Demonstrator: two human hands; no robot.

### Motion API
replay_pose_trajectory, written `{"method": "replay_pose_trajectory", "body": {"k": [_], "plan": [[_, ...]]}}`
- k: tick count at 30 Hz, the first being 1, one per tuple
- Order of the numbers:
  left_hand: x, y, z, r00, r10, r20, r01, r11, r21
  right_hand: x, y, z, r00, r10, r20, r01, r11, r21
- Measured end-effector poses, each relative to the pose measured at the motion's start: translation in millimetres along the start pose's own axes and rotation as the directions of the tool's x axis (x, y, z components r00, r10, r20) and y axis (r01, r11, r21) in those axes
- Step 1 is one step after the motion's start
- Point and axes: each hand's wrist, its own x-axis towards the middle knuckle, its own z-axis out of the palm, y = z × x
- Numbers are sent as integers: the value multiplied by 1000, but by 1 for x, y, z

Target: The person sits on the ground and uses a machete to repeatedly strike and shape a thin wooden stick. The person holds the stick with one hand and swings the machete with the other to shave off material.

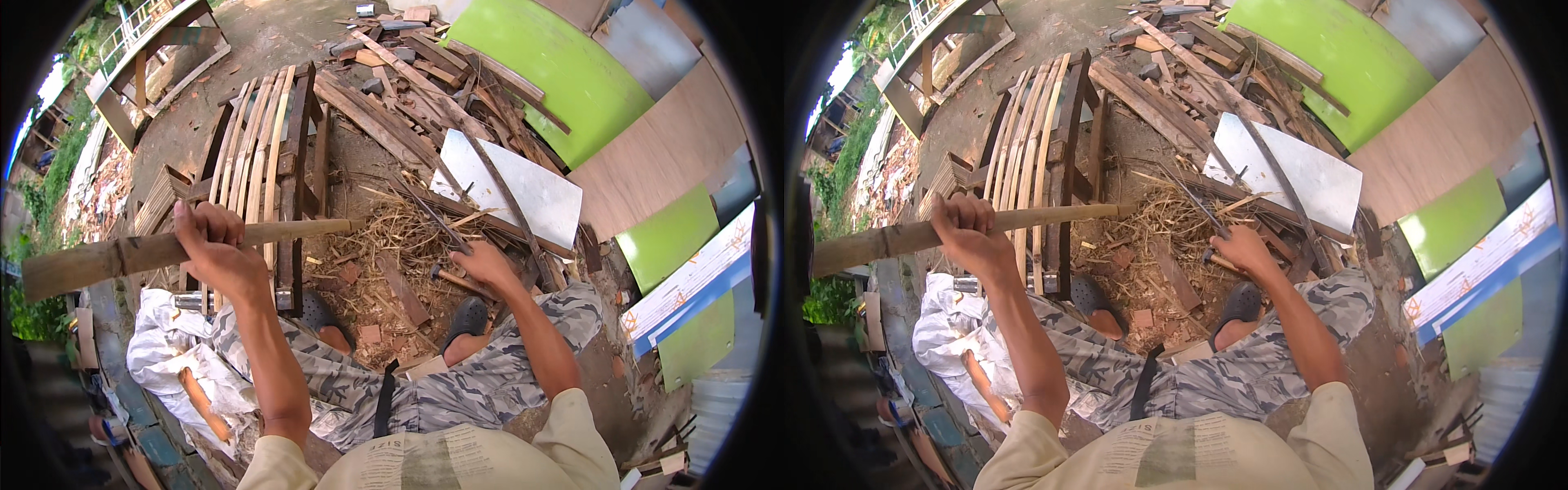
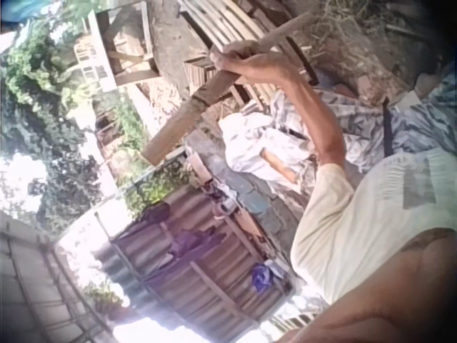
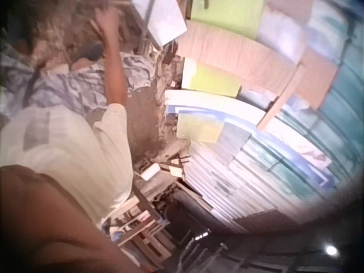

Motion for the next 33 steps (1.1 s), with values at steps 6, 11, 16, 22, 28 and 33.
{"method": "replay_pose_trajectory", "body": {"k": [6, 11, 16, 22, 28, 33], "plan": [[-38, 20, -20, 994, -97, -53, 96, 995, -13, -4, 10, 42, 992, -126, -10, 125, 992, -28], [-55, -1, -33, 988, -130, -89, 134, 990, 52, -9, -1, 72, 987, -155, 41, 157, 987, -29], [-55, -4, -35, 993, -117, 22, 115, 990, 81, -32, -19, 97, 983, -178, 33, 178, 984, 9], [-45, -41, -43, 942, 103, 318, -115, 993, 18, -50, -37, 161, 978, -209, -9, 207, 963, 171], [-47, -53, -57, 906, -83, 416, 159, 976, -150, -14, 15, 210, 979, -141, -149, 167, 969, 183], [-39, -45, -79, 861, -103, 498, 221, 958, -184, -24, -1, 204, 950, -286, -122, 306, 930, 206]]}}
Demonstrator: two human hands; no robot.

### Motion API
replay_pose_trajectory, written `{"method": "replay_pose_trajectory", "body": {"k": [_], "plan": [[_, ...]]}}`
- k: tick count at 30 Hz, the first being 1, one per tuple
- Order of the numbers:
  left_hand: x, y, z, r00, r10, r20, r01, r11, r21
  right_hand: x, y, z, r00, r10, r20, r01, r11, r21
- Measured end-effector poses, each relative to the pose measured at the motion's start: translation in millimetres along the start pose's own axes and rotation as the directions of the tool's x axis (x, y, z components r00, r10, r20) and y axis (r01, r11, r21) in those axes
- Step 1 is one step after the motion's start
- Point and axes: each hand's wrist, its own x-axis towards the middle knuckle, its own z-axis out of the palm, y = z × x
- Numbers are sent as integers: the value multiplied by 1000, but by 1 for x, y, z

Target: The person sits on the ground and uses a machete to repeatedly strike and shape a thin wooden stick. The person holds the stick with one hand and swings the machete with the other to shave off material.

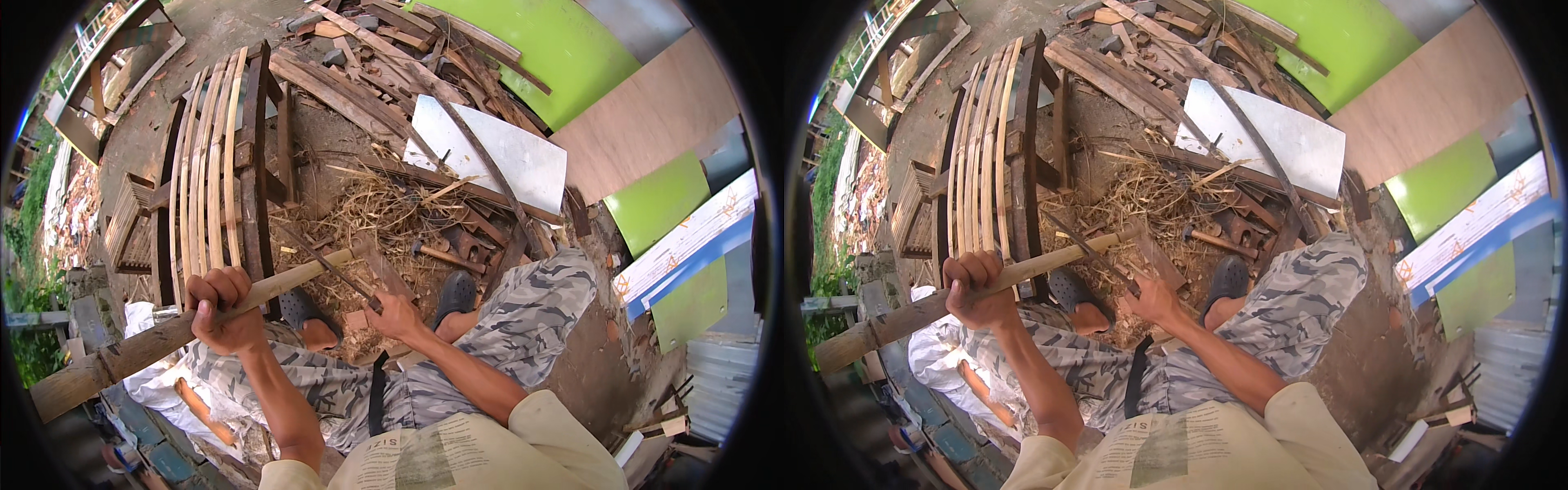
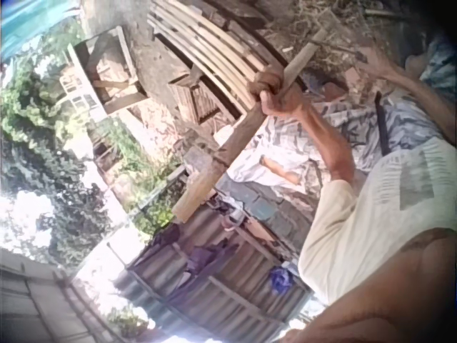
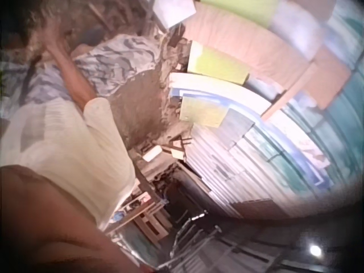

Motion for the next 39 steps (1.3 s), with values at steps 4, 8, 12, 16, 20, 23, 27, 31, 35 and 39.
{"method": "replay_pose_trajectory", "body": {"k": [4, 8, 12, 16, 20, 23, 27, 31, 35, 39], "plan": [[8, 1, -7, 999, -25, 23, 25, 1000, 4, 21, 35, 21, 994, 106, -4, -106, 994, 35], [17, -4, -19, 999, -32, 25, 33, 999, -10, 40, 76, 39, 978, 199, -62, -204, 975, -91], [14, 2, -31, 1000, -24, -7, 24, 1000, -9, 31, 44, 24, 980, 199, 0, -199, 979, -52], [14, -2, -33, 998, -13, -54, 13, 1000, 8, 28, 10, 17, 998, 62, 20, -63, 997, 51], [16, 2, -34, 998, -17, -53, 18, 1000, 8, 25, -5, 16, 998, -57, 17, 57, 998, 8], [17, 1, -28, 999, -28, -30, 28, 1000, 7, 30, 42, 26, 994, 96, -49, -99, 994, -44], [19, 2, -30, 1000, -30, 3, 30, 999, -13, 35, 65, 32, 976, 216, -34, -218, 973, -78], [14, 4, -32, 998, -46, 35, 47, 999, -11, 34, -2, 18, 998, -66, 23, 66, 998, 12], [17, 3, -30, 990, -79, 119, 84, 996, -35, 43, 67, 40, 985, 172, -14, -171, 985, 29], [15, 9, -39, 983, -95, 154, 103, 994, -48, 38, 84, 30, 965, 261, -17, -262, 964, -38]]}}
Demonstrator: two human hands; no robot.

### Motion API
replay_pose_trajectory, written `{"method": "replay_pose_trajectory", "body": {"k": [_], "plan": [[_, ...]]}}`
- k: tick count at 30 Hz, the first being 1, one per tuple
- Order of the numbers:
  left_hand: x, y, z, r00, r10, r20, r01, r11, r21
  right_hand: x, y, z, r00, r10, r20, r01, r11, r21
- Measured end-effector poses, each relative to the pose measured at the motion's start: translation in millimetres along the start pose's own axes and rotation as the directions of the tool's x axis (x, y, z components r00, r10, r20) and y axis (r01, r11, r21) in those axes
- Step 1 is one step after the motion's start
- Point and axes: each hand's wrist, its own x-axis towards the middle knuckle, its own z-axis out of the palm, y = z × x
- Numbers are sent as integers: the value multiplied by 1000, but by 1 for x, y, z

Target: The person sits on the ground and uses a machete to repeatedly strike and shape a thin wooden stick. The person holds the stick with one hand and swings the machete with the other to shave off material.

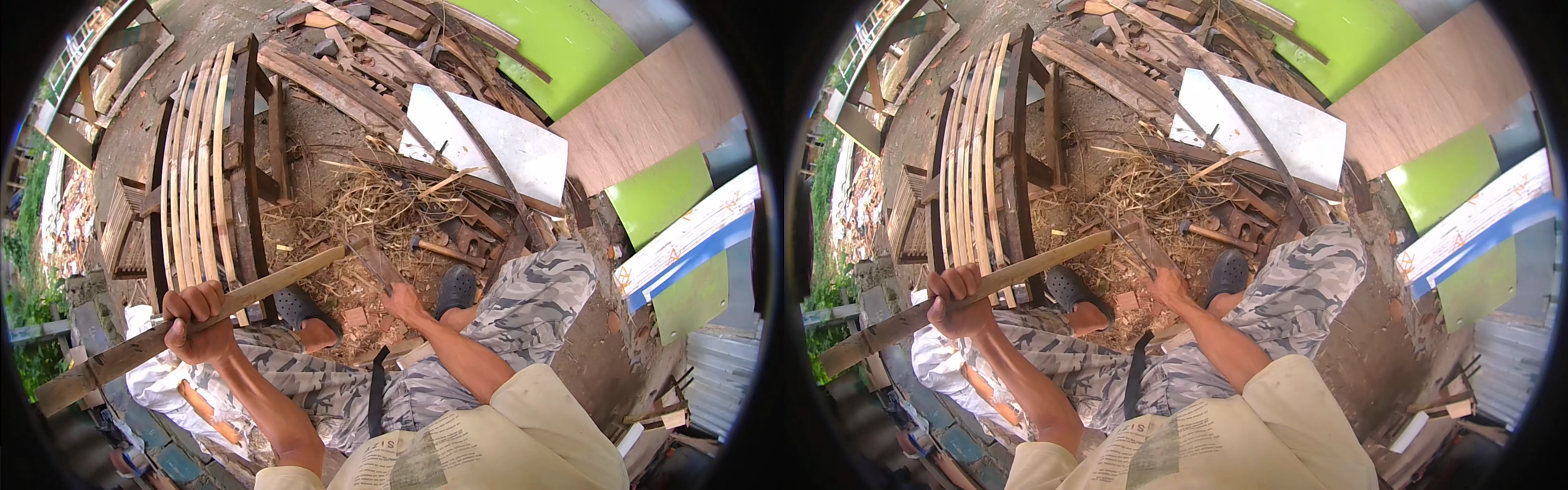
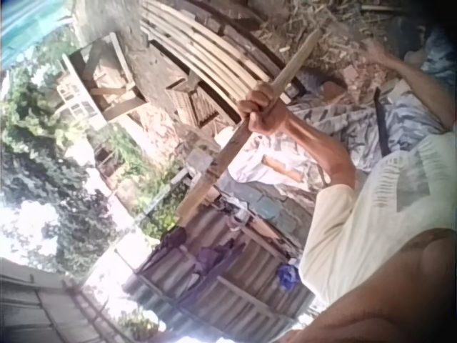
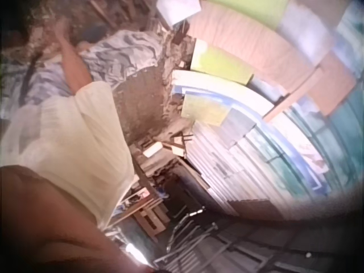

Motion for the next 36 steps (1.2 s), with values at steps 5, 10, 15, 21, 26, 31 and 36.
{"method": "replay_pose_trajectory", "body": {"k": [5, 10, 15, 21, 26, 31, 36], "plan": [[-4, 6, -5, 999, -51, 19, 50, 999, 15, -10, -60, -11, 950, -311, 24, 309, 949, 70], [-1, 3, -3, 997, -58, 42, 58, 998, -1, 15, 25, -2, 996, 82, 40, -83, 996, 29], [-2, 6, -11, 997, -58, 55, 58, 998, 2, 15, -21, -9, 991, -119, 62, 118, 993, 6], [0, 4, -26, 997, -60, 57, 62, 998, -20, 43, -20, -23, 992, -80, 100, 91, 989, -119], [-2, 8, -31, 999, -42, 21, 42, 999, 6, 7, -85, -54, 958, -226, 177, 252, 958, -138], [3, 5, -25, 995, -70, 68, 72, 997, -19, 41, -2, -17, 977, 91, 191, -82, 995, -56], [-1, 9, -25, 990, -115, 85, 116, 993, -12, 45, 23, -39, 933, 331, 141, -283, 918, -279]]}}
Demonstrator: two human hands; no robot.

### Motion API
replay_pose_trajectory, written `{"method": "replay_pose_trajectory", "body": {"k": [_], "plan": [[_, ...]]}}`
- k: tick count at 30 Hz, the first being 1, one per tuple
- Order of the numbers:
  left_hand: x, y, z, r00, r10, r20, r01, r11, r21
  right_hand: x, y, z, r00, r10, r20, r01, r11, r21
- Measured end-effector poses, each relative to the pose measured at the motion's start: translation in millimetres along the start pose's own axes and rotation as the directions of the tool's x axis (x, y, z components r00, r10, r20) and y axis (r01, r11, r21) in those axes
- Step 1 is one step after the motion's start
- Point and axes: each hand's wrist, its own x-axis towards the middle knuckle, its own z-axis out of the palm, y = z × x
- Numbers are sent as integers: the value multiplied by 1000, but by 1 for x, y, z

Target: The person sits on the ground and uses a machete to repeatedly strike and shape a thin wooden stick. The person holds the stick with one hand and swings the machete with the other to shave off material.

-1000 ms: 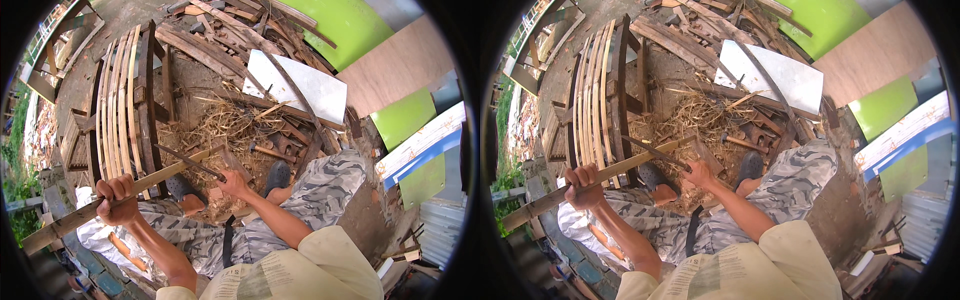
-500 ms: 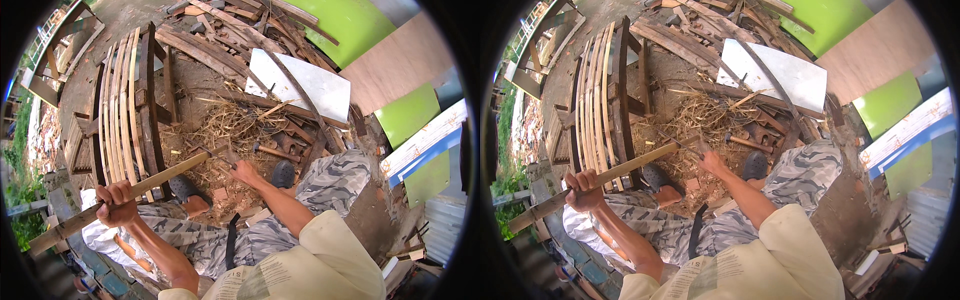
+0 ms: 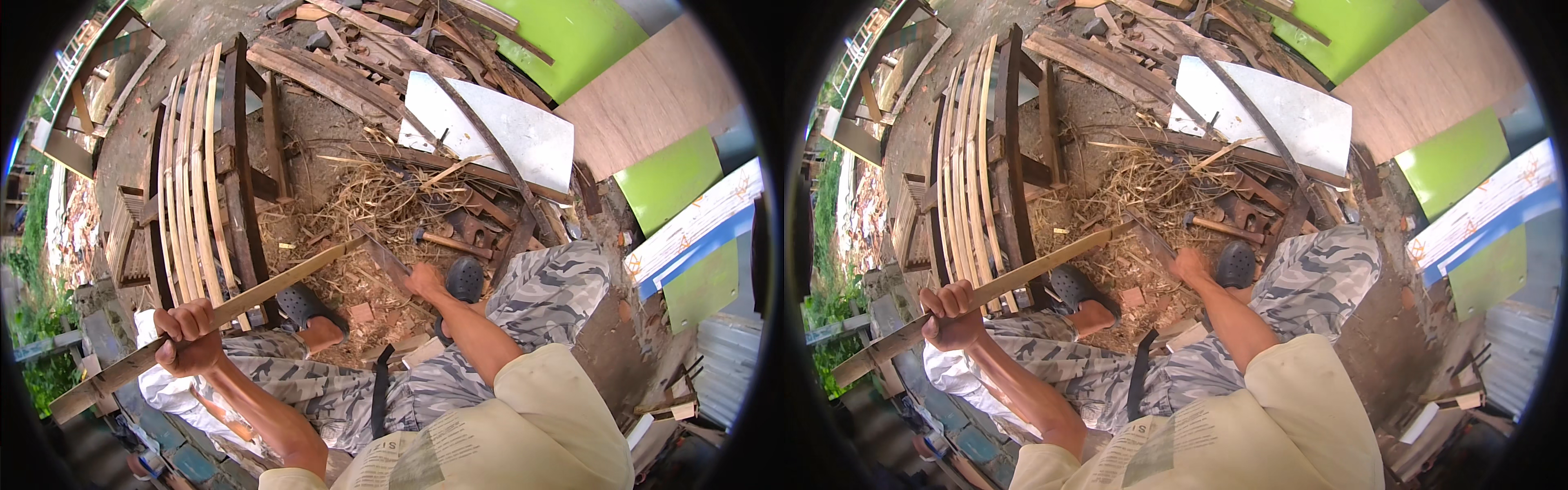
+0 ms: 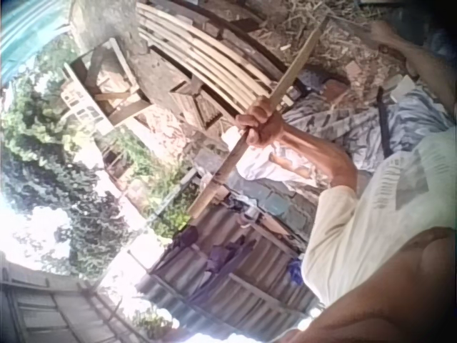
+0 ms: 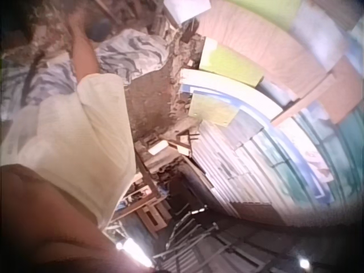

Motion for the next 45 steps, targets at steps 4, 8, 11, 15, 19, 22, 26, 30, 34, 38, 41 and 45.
{"method": "replay_pose_trajectory", "body": {"k": [4, 8, 11, 15, 19, 22, 26, 30, 34, 38, 41, 45], "plan": [[5, -5, 17, 996, 72, -44, -64, 984, 167, -27, -38, 8, 946, -313, -77, 320, 942, 99], [5, -5, 20, 993, 116, -37, -98, 938, 332, -56, -59, -7, 882, -463, -89, 471, 871, 140], [5, -1, 13, 994, 104, 13, -102, 921, 375, -32, -29, 7, 960, -275, -56, 280, 952, 123], [5, -3, 10, 989, 151, 12, -140, 878, 458, 2, 30, 14, 991, 107, 80, -115, 989, 92], [2, -11, 10, 910, 343, -235, -188, 843, 504, 9, 31, 24, 983, 138, 124, -157, 974, 164], [0, -15, 1, 797, 461, -391, -203, 814, 545, 0, 7, 22, 986, 89, 139, -119, 967, 227], [1, -15, 5, 787, 451, -422, -198, 831, 520, -22, -15, 17, 995, -38, 93, -1, 925, 381], [7, -17, 19, 782, 461, -420, -200, 823, 531, -40, -28, 9, 944, -83, 319, -169, 708, 685], [7, -12, 26, 807, 384, -448, -203, 894, 400, -56, -29, 1, 977, -134, 169, 3, 791, 612], [11, -13, 36, 825, 306, -475, -190, 942, 276, -53, -25, 14, 915, -307, -262, 375, 887, 269], [6, -12, 35, 797, 325, -509, -179, 932, 315, -83, -58, 2, 804, -504, -315, 587, 759, 282], [2, -12, 31, 840, 295, -454, -177, 942, 284, -85, -61, 10, 859, -438, -265, 508, 796, 330]]}}
